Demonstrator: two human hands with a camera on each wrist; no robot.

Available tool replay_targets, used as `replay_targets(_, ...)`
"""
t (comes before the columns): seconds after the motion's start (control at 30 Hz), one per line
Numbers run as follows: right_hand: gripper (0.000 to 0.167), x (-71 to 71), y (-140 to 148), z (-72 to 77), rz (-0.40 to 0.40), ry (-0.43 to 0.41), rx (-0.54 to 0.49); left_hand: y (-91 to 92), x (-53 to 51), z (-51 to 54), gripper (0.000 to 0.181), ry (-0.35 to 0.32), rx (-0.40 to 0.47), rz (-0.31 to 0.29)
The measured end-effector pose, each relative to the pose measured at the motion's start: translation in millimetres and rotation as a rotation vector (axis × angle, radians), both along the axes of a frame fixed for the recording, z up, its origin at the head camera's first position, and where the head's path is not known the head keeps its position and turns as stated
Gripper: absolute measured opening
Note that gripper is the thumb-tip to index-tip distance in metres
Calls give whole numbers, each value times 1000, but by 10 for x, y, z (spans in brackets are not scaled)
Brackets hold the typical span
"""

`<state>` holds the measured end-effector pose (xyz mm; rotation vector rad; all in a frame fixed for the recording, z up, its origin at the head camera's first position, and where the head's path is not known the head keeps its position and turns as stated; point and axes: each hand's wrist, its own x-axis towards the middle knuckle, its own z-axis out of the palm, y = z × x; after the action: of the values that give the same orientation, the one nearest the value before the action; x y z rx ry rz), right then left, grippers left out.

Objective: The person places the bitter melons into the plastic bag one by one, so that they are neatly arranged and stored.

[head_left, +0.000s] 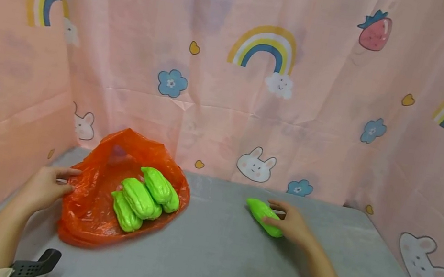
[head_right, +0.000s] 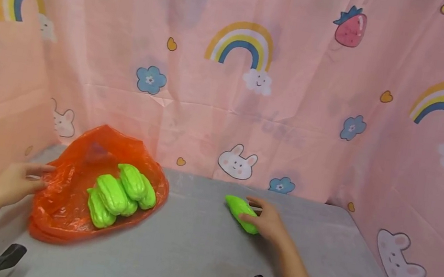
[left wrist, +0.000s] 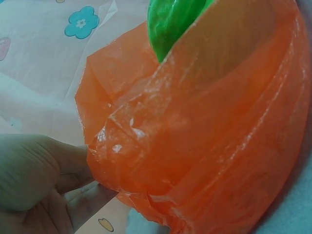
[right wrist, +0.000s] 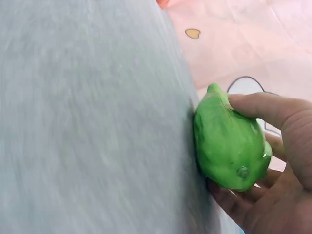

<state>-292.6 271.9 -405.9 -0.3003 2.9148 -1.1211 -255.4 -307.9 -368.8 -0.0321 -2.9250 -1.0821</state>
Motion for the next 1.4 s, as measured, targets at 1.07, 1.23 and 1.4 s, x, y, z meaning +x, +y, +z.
replay_targets(1.07,58,-36,-547,150,-8,12,-159,-4,15,4,43,8,17,8)
replay_targets(1.23,58,-45,-684,264,49,55,-203,-3,17,11,44,4,21,10)
replay_targets(1.4,57,-55,-852,371,85,103,-220,10,16,14,44,-3,31,11)
